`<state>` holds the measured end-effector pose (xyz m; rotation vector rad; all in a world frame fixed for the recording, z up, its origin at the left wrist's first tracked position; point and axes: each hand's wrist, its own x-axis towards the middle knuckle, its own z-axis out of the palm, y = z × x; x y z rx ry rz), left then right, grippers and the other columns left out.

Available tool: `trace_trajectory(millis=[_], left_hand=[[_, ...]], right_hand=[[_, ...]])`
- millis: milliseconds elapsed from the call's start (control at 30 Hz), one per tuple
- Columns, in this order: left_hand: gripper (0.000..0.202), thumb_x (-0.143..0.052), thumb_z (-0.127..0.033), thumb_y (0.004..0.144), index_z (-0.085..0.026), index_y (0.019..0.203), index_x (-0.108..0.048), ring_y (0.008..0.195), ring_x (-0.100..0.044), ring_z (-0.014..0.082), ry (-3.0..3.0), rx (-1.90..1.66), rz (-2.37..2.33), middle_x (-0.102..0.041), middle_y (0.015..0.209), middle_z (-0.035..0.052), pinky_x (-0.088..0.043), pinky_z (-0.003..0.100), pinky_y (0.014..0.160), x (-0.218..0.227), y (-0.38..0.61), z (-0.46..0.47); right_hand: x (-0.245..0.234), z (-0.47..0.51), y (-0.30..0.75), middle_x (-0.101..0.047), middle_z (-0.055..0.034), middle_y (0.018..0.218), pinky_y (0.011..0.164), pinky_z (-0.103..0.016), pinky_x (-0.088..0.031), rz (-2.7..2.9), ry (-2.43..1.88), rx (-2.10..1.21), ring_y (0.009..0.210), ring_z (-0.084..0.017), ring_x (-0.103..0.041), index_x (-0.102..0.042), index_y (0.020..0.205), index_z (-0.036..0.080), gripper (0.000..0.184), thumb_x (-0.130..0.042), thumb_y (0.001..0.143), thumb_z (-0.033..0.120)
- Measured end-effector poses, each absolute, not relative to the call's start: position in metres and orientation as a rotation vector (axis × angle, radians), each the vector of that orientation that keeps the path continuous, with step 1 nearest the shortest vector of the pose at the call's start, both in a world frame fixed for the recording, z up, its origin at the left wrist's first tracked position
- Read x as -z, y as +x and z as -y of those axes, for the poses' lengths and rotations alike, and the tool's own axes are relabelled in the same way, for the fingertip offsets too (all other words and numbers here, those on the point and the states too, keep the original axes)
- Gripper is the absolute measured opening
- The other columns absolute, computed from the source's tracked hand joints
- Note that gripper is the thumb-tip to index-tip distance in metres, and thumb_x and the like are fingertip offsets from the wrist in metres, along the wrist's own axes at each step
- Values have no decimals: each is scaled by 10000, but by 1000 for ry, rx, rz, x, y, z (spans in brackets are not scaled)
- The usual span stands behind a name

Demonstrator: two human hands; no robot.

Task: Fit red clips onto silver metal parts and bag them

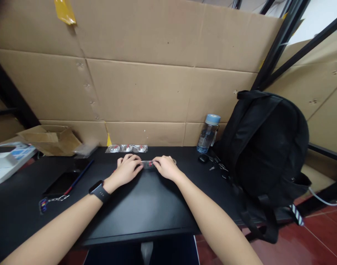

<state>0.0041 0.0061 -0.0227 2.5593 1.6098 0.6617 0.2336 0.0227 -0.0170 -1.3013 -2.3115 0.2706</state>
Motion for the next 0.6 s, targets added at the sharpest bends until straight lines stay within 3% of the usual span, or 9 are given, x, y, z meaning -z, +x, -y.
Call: trace_trajectory(millis=[133,233,400,600], left_hand=[[246,-506,-365,966,-255,894,-714,1173,-459,294,2513,-664,-1600,-668,1156,60,-312,470,935,23,5,-7],[247,-506,-351,962,-247,887,-717,1177,-459,293,2523,-668,-1595,-667,1149,64,-314,461,929,25,6,-7],[239,-516,-318,944,-234,852,-720,1166,-465,295,2536,-709,-1614,-669,1139,78,-306,463,913,28,7,-7],[138,-586,-284,885,-235,818,-697,1161,-470,295,2555,-763,-1652,-669,1092,67,-291,465,906,26,7,-6]], right_hand=[[17,-23,233,-757,-28,903,817,-288,-431,2213,-1333,-372,846,-191,-671,-727,1059,272,205,-545,978,322],[16,-19,232,-736,7,818,811,-293,-400,2188,-1384,-399,778,-175,-662,-665,1155,284,236,-595,937,342],[12,-10,230,-709,19,873,877,-349,-301,2286,-1414,-280,901,-219,-636,-450,1402,324,759,-797,727,354],[13,-5,227,-638,-45,1168,878,-372,-268,2320,-1454,-116,1096,-264,-539,-583,1269,352,544,-769,758,364]])
